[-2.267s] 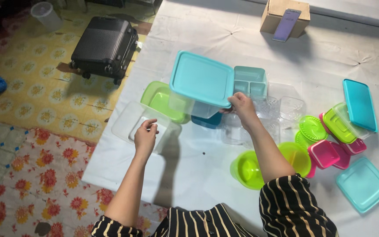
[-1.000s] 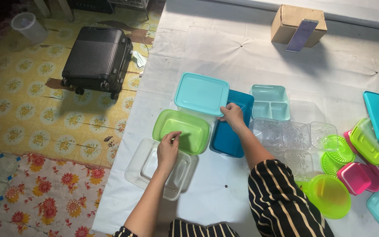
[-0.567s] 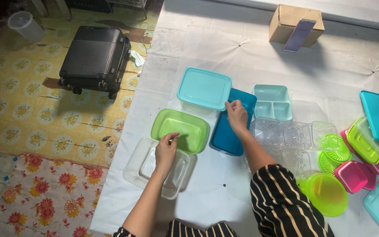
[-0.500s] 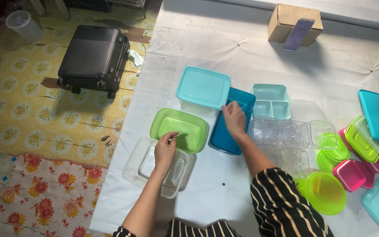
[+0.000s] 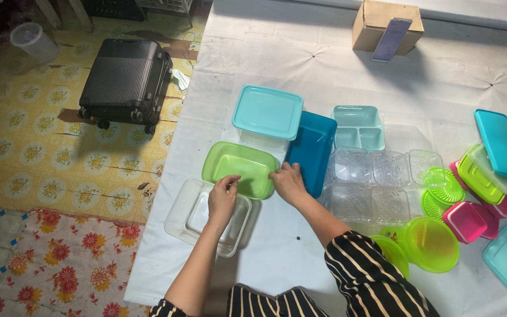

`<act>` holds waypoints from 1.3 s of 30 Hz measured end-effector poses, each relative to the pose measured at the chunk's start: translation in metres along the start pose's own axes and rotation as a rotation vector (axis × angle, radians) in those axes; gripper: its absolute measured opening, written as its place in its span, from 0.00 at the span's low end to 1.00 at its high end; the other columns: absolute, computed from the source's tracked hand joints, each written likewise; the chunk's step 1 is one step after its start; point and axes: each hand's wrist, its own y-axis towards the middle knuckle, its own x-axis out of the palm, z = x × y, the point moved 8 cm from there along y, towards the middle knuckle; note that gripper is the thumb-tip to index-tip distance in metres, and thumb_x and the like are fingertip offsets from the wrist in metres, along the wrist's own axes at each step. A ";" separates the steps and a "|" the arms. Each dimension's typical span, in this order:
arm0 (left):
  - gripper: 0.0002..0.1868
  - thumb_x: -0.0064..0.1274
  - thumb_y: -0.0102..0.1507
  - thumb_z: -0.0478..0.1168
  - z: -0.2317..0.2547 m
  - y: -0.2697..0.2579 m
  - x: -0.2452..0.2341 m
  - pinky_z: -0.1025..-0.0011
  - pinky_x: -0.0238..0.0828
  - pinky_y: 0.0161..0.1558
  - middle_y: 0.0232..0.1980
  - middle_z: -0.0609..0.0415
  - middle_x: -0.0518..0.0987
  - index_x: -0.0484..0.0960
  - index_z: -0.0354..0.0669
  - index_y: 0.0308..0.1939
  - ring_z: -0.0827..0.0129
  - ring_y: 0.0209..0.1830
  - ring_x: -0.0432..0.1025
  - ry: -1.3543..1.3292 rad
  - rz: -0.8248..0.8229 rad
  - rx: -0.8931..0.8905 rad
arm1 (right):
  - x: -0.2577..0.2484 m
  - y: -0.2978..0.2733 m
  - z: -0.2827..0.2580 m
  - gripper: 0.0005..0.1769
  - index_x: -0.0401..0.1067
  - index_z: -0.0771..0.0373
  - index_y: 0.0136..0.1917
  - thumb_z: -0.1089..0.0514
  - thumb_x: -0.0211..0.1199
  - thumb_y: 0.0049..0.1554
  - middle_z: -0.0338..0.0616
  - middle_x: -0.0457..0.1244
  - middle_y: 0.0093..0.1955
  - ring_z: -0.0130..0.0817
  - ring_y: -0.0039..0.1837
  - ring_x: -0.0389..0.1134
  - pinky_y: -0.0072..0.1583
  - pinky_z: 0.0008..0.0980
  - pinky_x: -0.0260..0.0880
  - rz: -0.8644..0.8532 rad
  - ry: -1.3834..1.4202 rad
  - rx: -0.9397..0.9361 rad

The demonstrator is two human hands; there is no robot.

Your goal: The person sits at a table covered with assorted plastic food-storage containers and lids. They pick up containers and lids one at a time, match each lid to a container, press the lids on, and stack the closed containers into a pile on the left side of the table.

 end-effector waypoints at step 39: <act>0.37 0.48 0.62 0.60 0.136 -0.103 0.196 0.53 0.73 0.56 0.65 0.53 0.74 0.66 0.57 0.74 0.59 0.61 0.73 -0.395 -0.587 -0.245 | -0.233 -0.283 0.207 0.12 0.74 0.63 0.50 0.73 0.57 0.55 0.47 0.71 0.49 0.42 0.51 0.74 0.52 0.36 0.72 0.492 0.538 0.326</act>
